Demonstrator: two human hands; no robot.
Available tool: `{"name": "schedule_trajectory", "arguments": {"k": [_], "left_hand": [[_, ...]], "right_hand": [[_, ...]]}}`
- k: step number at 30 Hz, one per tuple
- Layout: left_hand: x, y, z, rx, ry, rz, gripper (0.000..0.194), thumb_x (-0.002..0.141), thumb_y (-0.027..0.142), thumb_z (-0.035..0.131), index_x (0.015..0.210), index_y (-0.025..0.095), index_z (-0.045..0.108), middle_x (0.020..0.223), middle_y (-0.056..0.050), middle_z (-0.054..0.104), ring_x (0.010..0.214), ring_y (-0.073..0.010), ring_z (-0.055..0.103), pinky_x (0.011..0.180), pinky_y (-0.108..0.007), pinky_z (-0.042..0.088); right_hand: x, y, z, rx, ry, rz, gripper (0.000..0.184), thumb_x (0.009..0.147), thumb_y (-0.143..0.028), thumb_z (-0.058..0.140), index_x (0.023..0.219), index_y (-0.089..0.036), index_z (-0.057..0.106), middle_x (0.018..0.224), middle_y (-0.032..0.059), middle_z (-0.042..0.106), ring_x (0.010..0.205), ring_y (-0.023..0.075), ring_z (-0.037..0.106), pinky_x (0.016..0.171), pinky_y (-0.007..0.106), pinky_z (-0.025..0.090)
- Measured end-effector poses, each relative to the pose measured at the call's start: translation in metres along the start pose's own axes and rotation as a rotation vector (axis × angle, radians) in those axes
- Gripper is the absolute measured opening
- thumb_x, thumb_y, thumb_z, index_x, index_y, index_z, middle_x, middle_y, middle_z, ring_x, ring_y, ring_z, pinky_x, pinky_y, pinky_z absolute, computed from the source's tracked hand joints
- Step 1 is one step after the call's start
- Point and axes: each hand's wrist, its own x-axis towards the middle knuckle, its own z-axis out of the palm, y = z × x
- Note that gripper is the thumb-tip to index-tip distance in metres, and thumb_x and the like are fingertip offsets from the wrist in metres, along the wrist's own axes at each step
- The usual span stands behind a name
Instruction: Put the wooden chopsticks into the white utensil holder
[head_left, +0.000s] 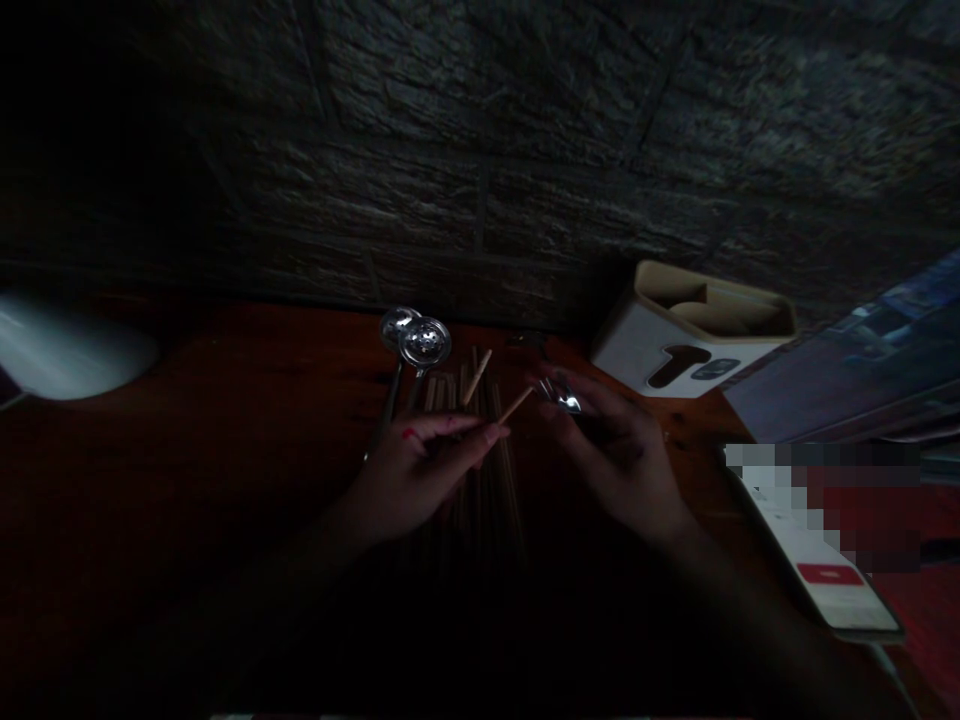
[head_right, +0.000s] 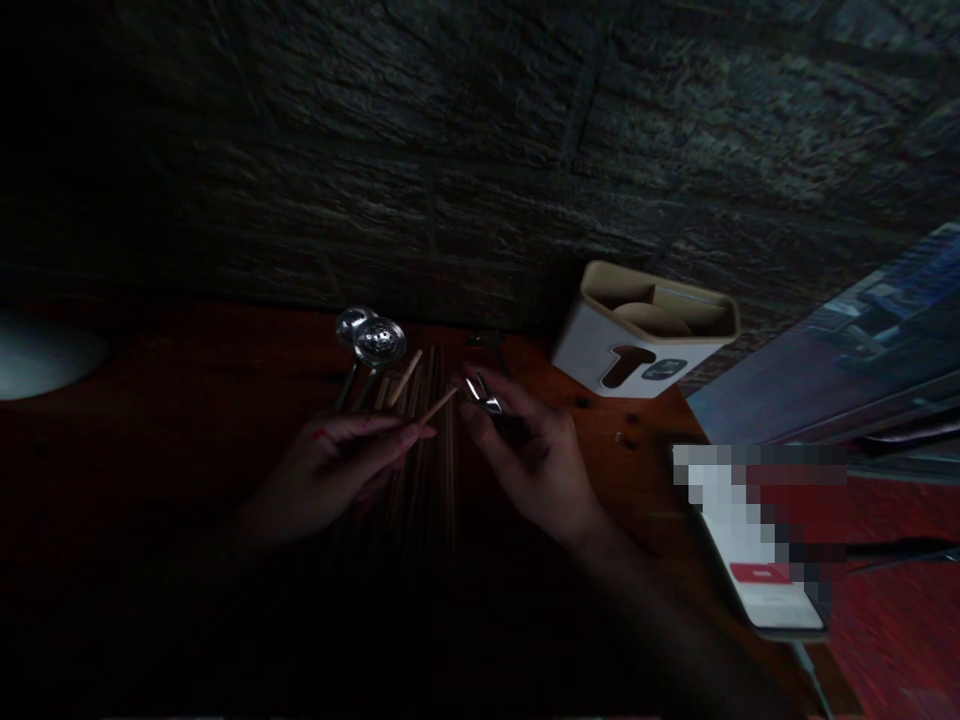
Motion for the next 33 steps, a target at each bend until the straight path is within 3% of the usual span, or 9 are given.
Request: {"name": "schedule_trajectory", "arguments": {"k": [33], "left_hand": [[0.0002,-0.0007,-0.0002,0.012,-0.014,0.03,0.036,0.089,0.044,0.057,0.104,0.016,0.073,0.048,0.007,0.042,0.041,-0.0065,0.036,0.037,-0.018,0.028]], "right_hand": [[-0.0035,0.0049,0.0001,-0.012,-0.04,-0.072,0.047,0.088,-0.018,0.063,0.132,-0.035,0.057,0.13,-0.0018,0.063,0.115,0.0211,0.064,0.101,0.042,0.053]]}}
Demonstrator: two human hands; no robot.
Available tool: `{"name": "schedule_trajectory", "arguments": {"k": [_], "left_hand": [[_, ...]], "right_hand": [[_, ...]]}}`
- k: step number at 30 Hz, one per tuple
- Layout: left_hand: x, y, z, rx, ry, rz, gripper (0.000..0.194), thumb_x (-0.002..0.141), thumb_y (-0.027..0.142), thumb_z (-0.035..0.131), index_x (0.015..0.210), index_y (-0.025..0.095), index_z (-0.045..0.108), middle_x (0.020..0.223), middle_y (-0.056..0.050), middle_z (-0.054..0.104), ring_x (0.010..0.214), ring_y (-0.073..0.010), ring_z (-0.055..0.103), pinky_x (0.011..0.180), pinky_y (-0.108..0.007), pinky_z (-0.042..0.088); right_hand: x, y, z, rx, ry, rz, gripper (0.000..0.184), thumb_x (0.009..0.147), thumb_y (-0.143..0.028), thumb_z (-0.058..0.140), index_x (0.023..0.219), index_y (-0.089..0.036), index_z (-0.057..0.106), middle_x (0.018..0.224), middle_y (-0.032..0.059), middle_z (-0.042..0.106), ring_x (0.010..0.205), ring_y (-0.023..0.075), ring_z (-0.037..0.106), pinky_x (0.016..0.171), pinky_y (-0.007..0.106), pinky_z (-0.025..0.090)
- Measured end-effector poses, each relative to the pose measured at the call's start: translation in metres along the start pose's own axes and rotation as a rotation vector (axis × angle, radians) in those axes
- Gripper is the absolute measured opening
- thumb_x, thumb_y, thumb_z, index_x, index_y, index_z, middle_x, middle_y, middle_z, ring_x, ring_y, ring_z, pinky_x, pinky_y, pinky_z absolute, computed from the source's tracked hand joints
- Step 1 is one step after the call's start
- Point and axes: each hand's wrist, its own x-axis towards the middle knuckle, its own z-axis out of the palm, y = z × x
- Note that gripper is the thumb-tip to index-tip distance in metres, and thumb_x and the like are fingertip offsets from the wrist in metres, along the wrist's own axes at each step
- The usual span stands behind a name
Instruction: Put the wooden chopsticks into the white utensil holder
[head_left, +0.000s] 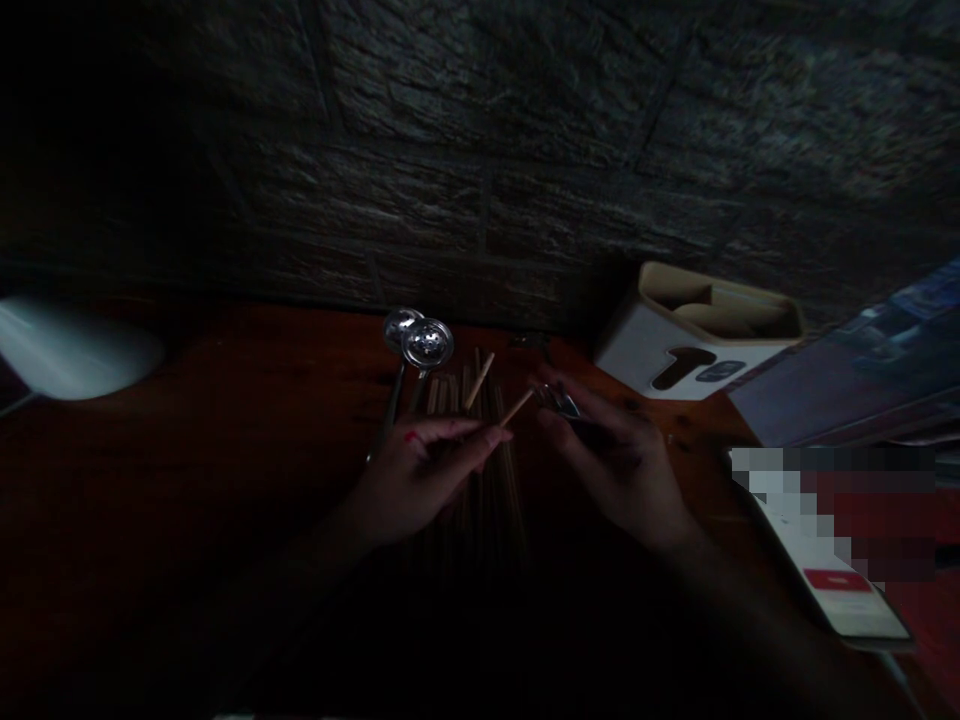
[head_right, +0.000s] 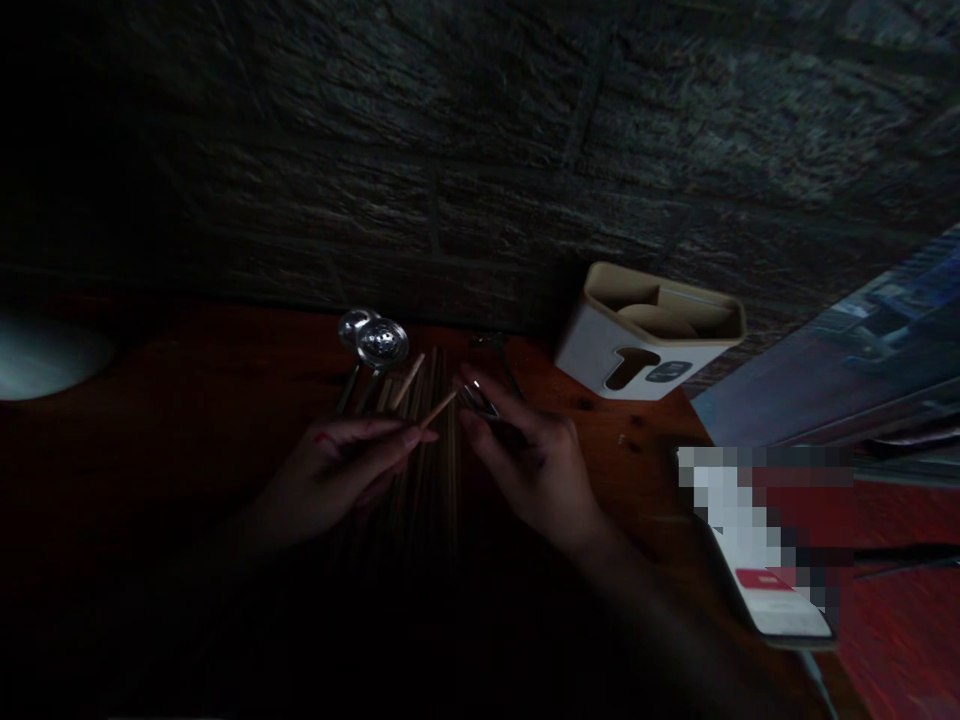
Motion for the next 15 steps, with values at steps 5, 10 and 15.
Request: {"name": "schedule_trajectory", "arguments": {"k": [5,10,15], "left_hand": [[0.0003,-0.0004,0.0005,-0.019,0.001,0.002,0.036,0.089,0.045,0.056,0.103,0.016,0.073,0.048,0.007,0.04,0.04,-0.0064,0.034,0.037,-0.018,0.027],[0.0003,-0.001,0.0012,-0.059,-0.004,-0.011,0.034,0.089,0.043,0.057,0.104,0.017,0.073,0.05,0.007,0.041,0.04,-0.0063,0.035,0.036,-0.018,0.026],[0.0007,-0.0011,-0.0002,-0.068,-0.017,-0.004,0.034,0.089,0.044,0.058,0.102,0.017,0.073,0.048,0.008,0.039,0.04,-0.0059,0.034,0.036,-0.018,0.025]], "right_hand": [[0.0006,0.0003,-0.0003,0.016,-0.007,-0.013,0.048,0.088,-0.018,0.061,0.133,-0.036,0.056,0.133,-0.0025,0.061,0.117,0.0205,0.063,0.103,0.043,0.051],[0.0011,-0.0008,-0.0004,0.009,-0.003,-0.005,0.048,0.09,-0.019,0.06,0.134,-0.035,0.054,0.135,-0.0021,0.059,0.118,0.0211,0.062,0.105,0.045,0.05],[0.0013,-0.0018,0.0001,0.014,-0.018,-0.026,0.049,0.089,-0.017,0.061,0.134,-0.037,0.054,0.136,-0.0028,0.058,0.12,0.0213,0.06,0.106,0.045,0.049]]}}
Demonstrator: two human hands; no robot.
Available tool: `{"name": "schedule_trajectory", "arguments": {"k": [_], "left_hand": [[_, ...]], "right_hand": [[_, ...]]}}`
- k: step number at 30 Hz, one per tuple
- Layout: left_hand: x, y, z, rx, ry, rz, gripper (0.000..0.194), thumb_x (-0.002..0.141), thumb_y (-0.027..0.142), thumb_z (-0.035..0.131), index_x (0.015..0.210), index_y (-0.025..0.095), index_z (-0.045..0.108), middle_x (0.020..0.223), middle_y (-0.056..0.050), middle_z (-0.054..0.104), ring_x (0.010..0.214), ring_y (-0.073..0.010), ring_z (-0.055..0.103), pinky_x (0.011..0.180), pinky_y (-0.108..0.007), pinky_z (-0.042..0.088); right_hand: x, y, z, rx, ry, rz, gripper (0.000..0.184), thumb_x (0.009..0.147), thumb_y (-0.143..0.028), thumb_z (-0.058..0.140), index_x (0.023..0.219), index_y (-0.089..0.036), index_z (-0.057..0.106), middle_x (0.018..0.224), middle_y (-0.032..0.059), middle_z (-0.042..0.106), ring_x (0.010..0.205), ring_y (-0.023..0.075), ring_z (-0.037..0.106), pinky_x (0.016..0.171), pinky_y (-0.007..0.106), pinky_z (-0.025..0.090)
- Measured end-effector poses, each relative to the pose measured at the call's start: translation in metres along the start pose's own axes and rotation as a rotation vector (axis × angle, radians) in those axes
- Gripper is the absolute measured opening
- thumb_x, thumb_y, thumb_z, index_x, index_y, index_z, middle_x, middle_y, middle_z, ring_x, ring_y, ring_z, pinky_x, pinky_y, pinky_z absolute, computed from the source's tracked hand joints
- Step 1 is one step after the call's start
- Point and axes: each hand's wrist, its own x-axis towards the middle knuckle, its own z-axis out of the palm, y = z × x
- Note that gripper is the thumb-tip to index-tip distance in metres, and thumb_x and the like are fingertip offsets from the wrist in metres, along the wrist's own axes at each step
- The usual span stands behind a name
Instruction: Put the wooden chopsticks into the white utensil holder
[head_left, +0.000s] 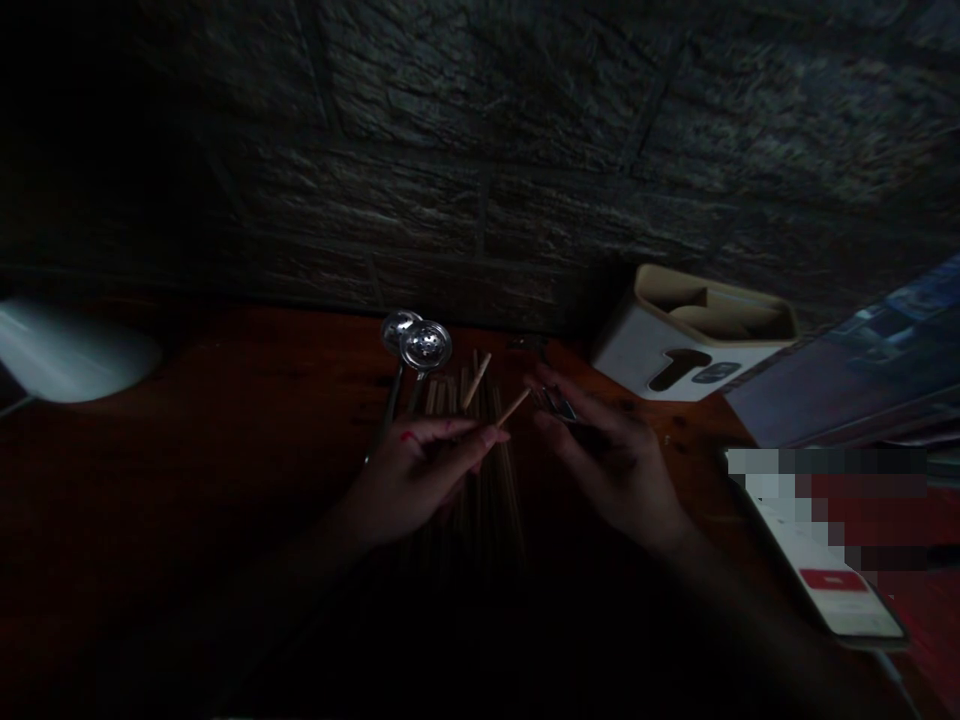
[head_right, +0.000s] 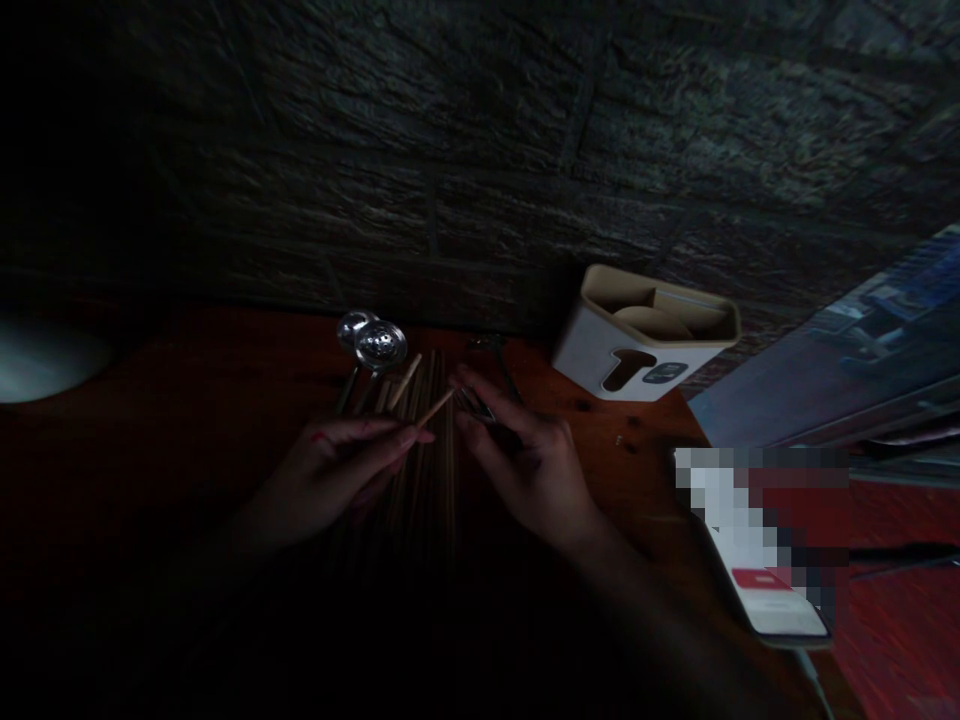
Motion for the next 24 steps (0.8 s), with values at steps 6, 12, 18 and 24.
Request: {"name": "schedule_trajectory", "arguments": {"k": [6,12,18,24], "left_hand": [[-0.0007,-0.0015,-0.0008,0.027,-0.006,-0.017,0.036,0.09,0.046,0.057,0.105,0.018,0.073,0.048,0.008,0.041,0.039,-0.0062,0.035,0.037,-0.018,0.026],[-0.0021,0.001,0.0027,0.062,0.013,0.014,0.036,0.088,0.046,0.059,0.103,0.017,0.074,0.049,0.007,0.042,0.04,-0.0058,0.036,0.037,-0.017,0.027],[-0.0015,0.0012,0.0005,0.024,0.034,0.001,0.036,0.088,0.045,0.059,0.104,0.017,0.073,0.049,0.007,0.043,0.04,-0.006,0.037,0.036,-0.017,0.028],[-0.0022,0.0004,0.0009,0.045,0.029,0.001,0.035,0.088,0.045,0.059,0.103,0.016,0.073,0.048,0.007,0.043,0.039,-0.006,0.035,0.036,-0.017,0.026]], "right_hand": [[0.0005,0.0009,-0.0006,0.011,-0.002,0.003,0.05,0.09,-0.017,0.06,0.135,-0.037,0.053,0.135,-0.0032,0.06,0.118,0.0192,0.062,0.105,0.042,0.05],[-0.0004,0.0029,-0.0005,-0.061,-0.005,0.045,0.047,0.09,-0.021,0.061,0.135,-0.031,0.054,0.126,0.0008,0.066,0.113,0.0204,0.065,0.102,0.042,0.052],[0.0001,-0.0031,0.0007,-0.033,0.033,0.035,0.044,0.09,-0.021,0.06,0.133,-0.03,0.056,0.132,0.0013,0.063,0.117,0.0202,0.063,0.103,0.04,0.051],[-0.0001,-0.0037,0.0008,-0.027,0.009,0.05,0.044,0.091,-0.021,0.06,0.133,-0.031,0.056,0.13,0.0013,0.064,0.116,0.0207,0.063,0.104,0.043,0.051]]}}
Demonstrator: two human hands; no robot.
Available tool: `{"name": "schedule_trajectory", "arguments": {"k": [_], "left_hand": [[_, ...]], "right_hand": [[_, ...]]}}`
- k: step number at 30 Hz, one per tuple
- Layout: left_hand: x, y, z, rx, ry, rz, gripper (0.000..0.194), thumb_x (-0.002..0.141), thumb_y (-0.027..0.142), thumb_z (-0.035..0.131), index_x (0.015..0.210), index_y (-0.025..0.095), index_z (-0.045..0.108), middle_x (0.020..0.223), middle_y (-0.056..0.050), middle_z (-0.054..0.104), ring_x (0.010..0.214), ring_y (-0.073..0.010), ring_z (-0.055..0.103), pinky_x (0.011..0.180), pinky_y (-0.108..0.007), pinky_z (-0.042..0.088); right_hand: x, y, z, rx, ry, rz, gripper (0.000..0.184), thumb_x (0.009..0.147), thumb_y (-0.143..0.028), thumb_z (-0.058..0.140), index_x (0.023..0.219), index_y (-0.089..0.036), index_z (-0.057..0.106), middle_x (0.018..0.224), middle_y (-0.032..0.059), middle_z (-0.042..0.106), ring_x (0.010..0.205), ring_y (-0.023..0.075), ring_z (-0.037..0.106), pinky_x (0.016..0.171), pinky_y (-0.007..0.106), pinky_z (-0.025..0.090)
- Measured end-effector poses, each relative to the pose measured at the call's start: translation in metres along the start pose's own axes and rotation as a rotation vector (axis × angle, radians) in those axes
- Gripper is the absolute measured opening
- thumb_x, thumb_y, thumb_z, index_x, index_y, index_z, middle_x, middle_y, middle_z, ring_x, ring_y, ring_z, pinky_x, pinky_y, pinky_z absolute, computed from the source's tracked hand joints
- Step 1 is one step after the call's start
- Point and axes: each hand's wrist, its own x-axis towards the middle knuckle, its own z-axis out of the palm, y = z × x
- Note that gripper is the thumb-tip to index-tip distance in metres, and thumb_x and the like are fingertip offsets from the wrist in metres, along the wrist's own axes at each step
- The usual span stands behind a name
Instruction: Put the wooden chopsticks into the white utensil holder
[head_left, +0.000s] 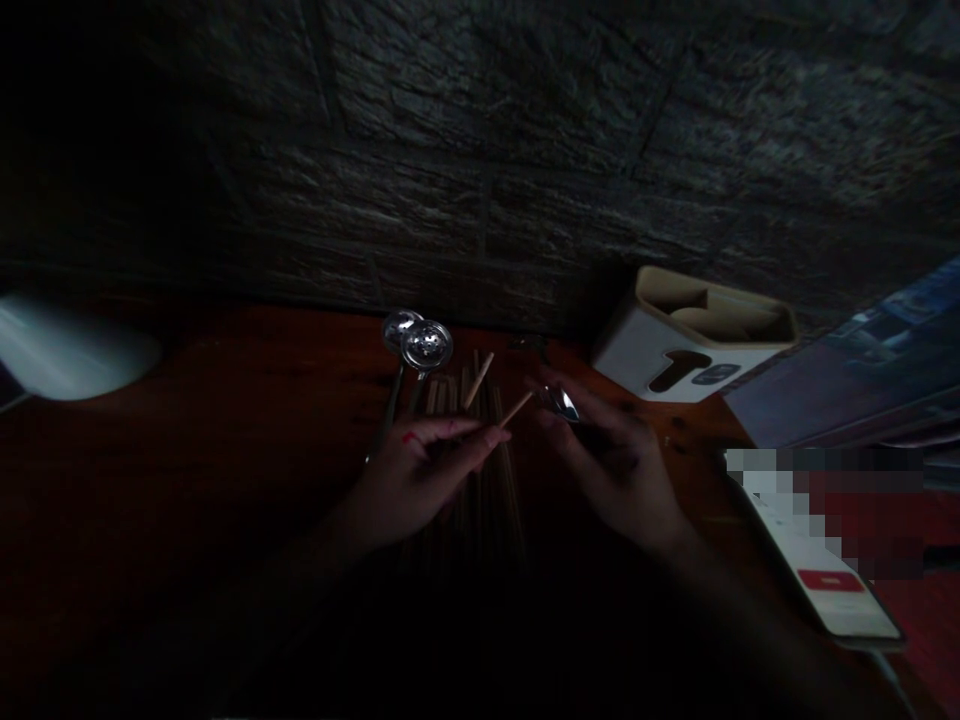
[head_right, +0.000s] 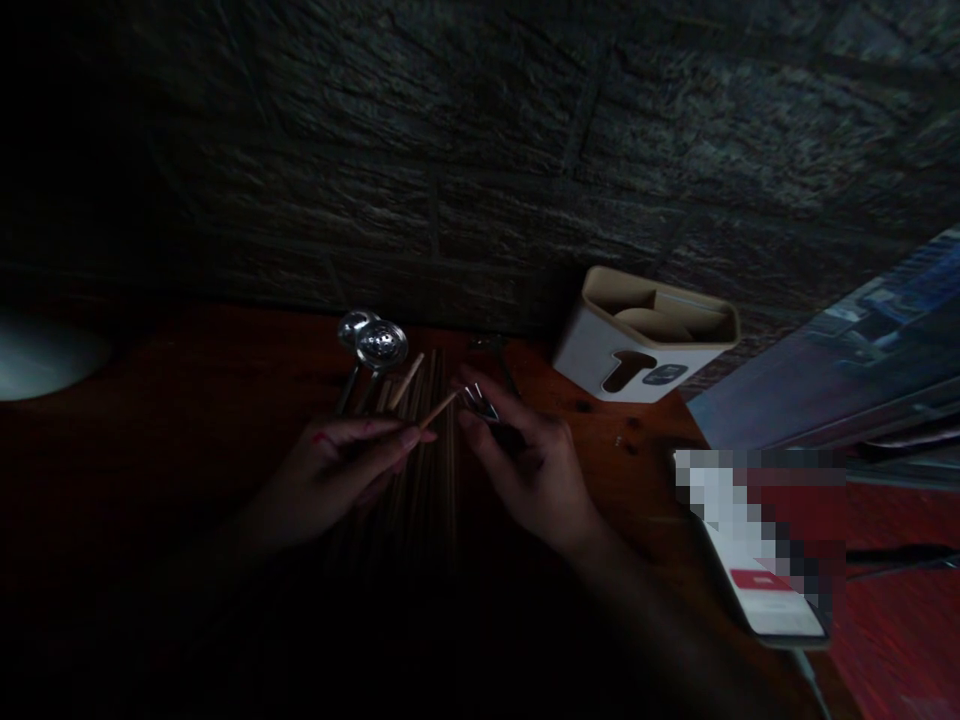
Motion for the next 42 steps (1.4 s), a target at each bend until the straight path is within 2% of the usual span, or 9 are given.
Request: {"name": "schedule_trajectory", "arguments": {"k": [9,23,29,33,35,37,40,42], "left_hand": [[0.0013,-0.002,-0.0008,0.013,-0.018,0.02,0.037,0.089,0.047,0.057,0.103,0.017,0.073,0.047,0.008,0.04,0.039,-0.0058,0.034,0.036,-0.017,0.026],[0.0019,-0.0006,-0.0028,-0.037,-0.015,-0.005,0.032,0.089,0.043,0.059,0.103,0.018,0.073,0.05,0.008,0.042,0.04,-0.005,0.036,0.036,-0.015,0.027],[0.0002,-0.0013,-0.0005,0.001,-0.041,-0.009,0.035,0.089,0.046,0.058,0.104,0.019,0.074,0.048,0.008,0.042,0.039,-0.0053,0.035,0.036,-0.016,0.027],[0.0001,0.0008,0.0025,-0.005,-0.031,-0.019,0.035,0.086,0.047,0.061,0.102,0.018,0.074,0.049,0.007,0.044,0.041,-0.0055,0.036,0.036,-0.016,0.026],[0.0002,0.0016,0.0023,-0.023,-0.024,-0.02,0.037,0.085,0.049,0.063,0.102,0.018,0.074,0.05,0.007,0.045,0.041,-0.0057,0.037,0.037,-0.016,0.028],[0.0003,0.0019,0.0014,-0.025,-0.011,-0.012,0.038,0.083,0.049,0.064,0.101,0.017,0.073,0.049,0.007,0.045,0.042,-0.0061,0.038,0.038,-0.016,0.03],[0.0005,0.002,0.0003,-0.001,0.004,-0.012,0.038,0.082,0.049,0.066,0.1,0.017,0.072,0.048,0.007,0.046,0.041,-0.007,0.04,0.039,-0.017,0.033],[0.0006,0.002,0.0001,0.006,0.006,-0.012,0.038,0.081,0.049,0.066,0.1,0.017,0.071,0.047,0.007,0.047,0.041,-0.0073,0.041,0.038,-0.017,0.033]], "right_hand": [[0.0008,0.0018,-0.0026,-0.039,0.003,-0.049,0.045,0.09,-0.018,0.06,0.134,-0.029,0.056,0.13,0.003,0.064,0.112,0.0199,0.066,0.097,0.036,0.054],[-0.0007,0.0028,-0.0029,-0.015,-0.059,-0.054,0.046,0.091,-0.018,0.058,0.135,-0.031,0.055,0.13,0.0007,0.064,0.115,0.0187,0.063,0.101,0.038,0.052],[0.0015,0.0025,-0.0037,-0.03,-0.006,-0.053,0.043,0.09,-0.019,0.059,0.132,-0.03,0.057,0.126,0.0016,0.067,0.11,0.0193,0.066,0.099,0.039,0.053],[0.003,0.0025,-0.0027,-0.008,0.024,0.014,0.04,0.09,-0.025,0.061,0.13,-0.028,0.06,0.123,0.0034,0.068,0.108,0.02,0.067,0.097,0.039,0.054],[0.0041,0.0013,-0.002,0.011,0.067,0.056,0.04,0.088,-0.028,0.063,0.128,-0.026,0.061,0.123,0.0046,0.068,0.107,0.0208,0.067,0.093,0.039,0.056],[0.0055,-0.0006,-0.0019,0.024,0.104,0.107,0.036,0.087,-0.03,0.065,0.123,-0.024,0.065,0.115,0.0053,0.072,0.096,0.0201,0.07,0.082,0.036,0.059],[0.007,-0.0036,-0.0027,0.013,0.091,0.16,0.02,0.087,-0.033,0.065,0.101,-0.021,0.073,0.085,0.0022,0.075,0.07,0.0146,0.068,0.061,0.025,0.057],[0.0068,-0.0049,-0.003,0.004,0.053,0.154,0.017,0.088,-0.034,0.065,0.093,-0.021,0.074,0.073,0.0001,0.071,0.062,0.012,0.064,0.054,0.022,0.053]]}}
